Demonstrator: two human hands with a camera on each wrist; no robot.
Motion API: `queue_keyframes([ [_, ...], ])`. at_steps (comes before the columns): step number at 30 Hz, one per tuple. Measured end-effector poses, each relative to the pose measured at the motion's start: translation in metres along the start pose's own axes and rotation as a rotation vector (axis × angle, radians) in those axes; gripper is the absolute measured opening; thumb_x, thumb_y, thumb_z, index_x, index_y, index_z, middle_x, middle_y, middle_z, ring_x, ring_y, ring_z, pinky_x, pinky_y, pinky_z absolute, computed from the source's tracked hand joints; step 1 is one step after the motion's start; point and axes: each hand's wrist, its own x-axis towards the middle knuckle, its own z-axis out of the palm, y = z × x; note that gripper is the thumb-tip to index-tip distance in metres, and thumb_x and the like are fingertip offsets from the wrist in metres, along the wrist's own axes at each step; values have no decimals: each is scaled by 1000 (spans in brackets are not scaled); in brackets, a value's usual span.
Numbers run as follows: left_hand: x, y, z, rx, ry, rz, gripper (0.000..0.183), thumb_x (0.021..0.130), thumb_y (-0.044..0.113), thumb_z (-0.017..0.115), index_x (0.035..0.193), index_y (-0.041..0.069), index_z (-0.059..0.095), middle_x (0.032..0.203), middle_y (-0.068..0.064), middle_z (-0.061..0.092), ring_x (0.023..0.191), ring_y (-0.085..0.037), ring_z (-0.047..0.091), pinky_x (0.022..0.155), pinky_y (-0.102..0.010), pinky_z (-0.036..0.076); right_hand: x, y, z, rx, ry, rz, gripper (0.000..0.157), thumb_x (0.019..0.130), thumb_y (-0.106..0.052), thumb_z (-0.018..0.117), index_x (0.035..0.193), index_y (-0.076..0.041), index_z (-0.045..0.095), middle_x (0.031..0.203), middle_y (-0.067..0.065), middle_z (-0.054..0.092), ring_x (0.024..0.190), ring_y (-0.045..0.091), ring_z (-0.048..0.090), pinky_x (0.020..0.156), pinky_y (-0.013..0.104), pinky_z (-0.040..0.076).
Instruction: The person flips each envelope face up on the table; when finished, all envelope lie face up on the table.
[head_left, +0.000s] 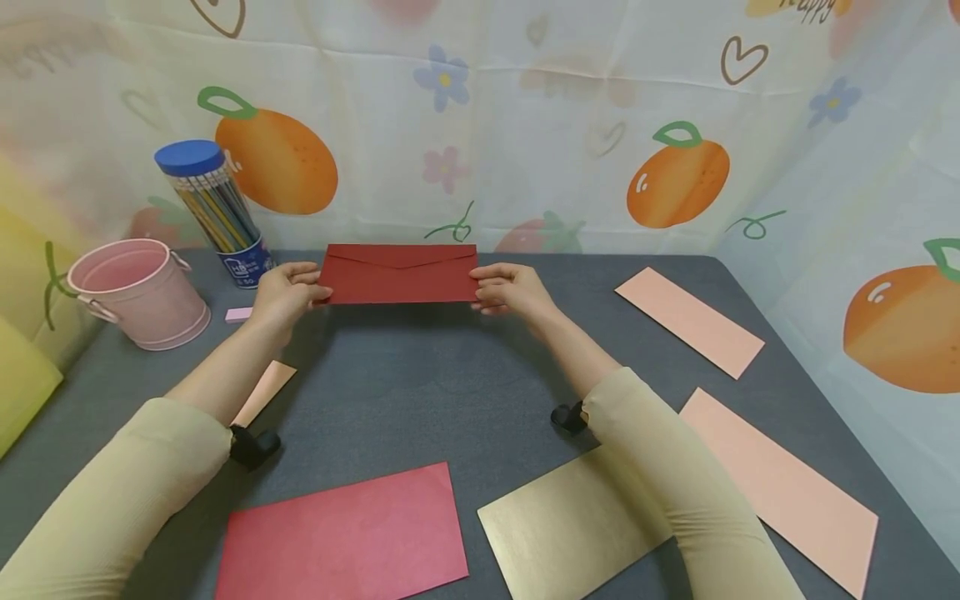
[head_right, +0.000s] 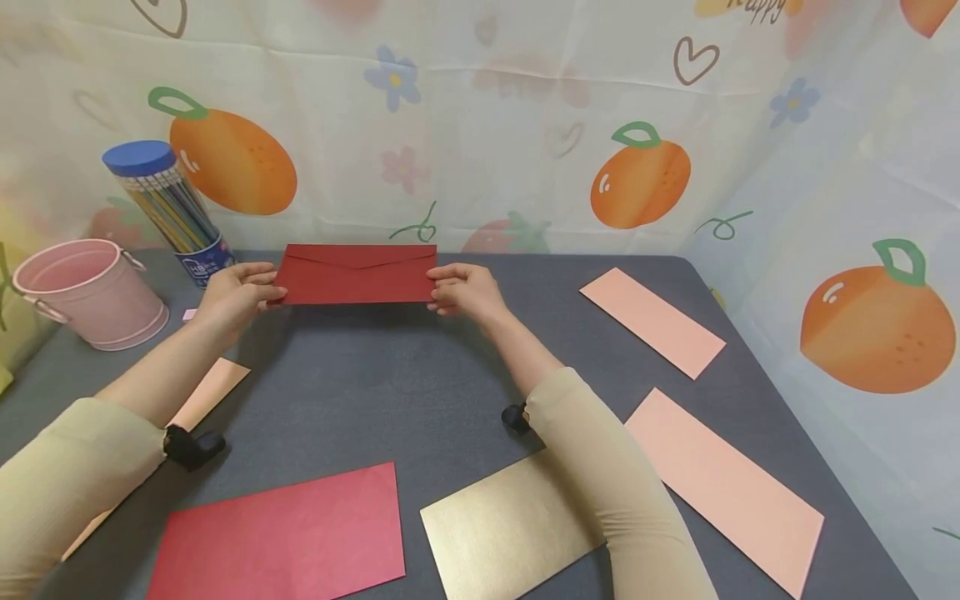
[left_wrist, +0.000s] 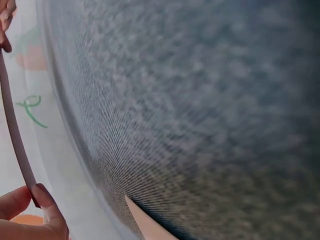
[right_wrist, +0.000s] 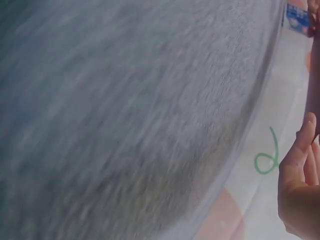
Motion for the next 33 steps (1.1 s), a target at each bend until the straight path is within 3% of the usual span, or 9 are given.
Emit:
queue_keyframes([
  [2,2,0,-1,4,23,2,61,97,8,59,151,-3,33,141,-19,54,73,14,56,71,-7,50,3,0,3,28,11,18,38,94,-5,61,132,-8,61,128,19,65,78,9,71,93,41,58],
  [4,5,-1,-1,2,54,5,58,96,9,60,149,-3,38,114,-4,66,69,14,56,69,-6,50,7,0,5,67,26,33,41,94,-3,61,134,-8,59,130,18,64,79,10,72,93,39,58],
  [7,9,-1,-1,2,89,-1,55,95,10,62,146,-2,44,80,20,58,67,13,56,67,-5,49,14,1,8,122,48,51,46,93,0,62,138,-9,56,133,19,62,84,14,72,90,33,59],
  [9,12,-2,-1,8,105,-15,55,95,11,63,145,-1,46,72,25,53,67,12,55,70,-6,49,19,1,9,154,64,61,49,93,2,62,139,-8,54,134,20,61,89,18,73,86,30,60],
  [12,16,-2,0,20,116,-52,55,95,13,63,145,2,47,82,19,55,70,10,54,85,-14,53,25,2,12,179,88,75,49,92,4,62,139,-5,53,133,22,61,96,22,72,81,25,60],
  [16,22,-2,1,33,118,-105,56,94,14,64,147,5,45,119,-2,60,77,6,57,108,-33,49,32,3,17,190,117,88,44,92,5,62,135,0,56,128,26,62,103,29,71,83,27,60],
  [20,26,-4,0,65,121,-146,60,94,14,63,149,7,42,151,-15,46,96,-9,62,115,-42,42,37,4,24,192,131,105,40,91,6,61,132,3,59,127,27,63,108,32,70,88,31,60],
  [27,30,-10,-3,142,101,-170,66,92,16,65,151,6,38,155,-21,40,122,-29,54,115,-48,38,40,2,31,201,122,136,41,92,7,60,132,3,58,132,25,61,103,28,68,96,35,57],
  [33,30,-11,-3,264,74,-127,66,91,14,66,148,-3,38,153,-27,39,138,-39,40,117,-52,36,44,3,33,234,129,164,46,88,12,59,134,5,56,137,24,58,120,35,63,96,32,57],
])
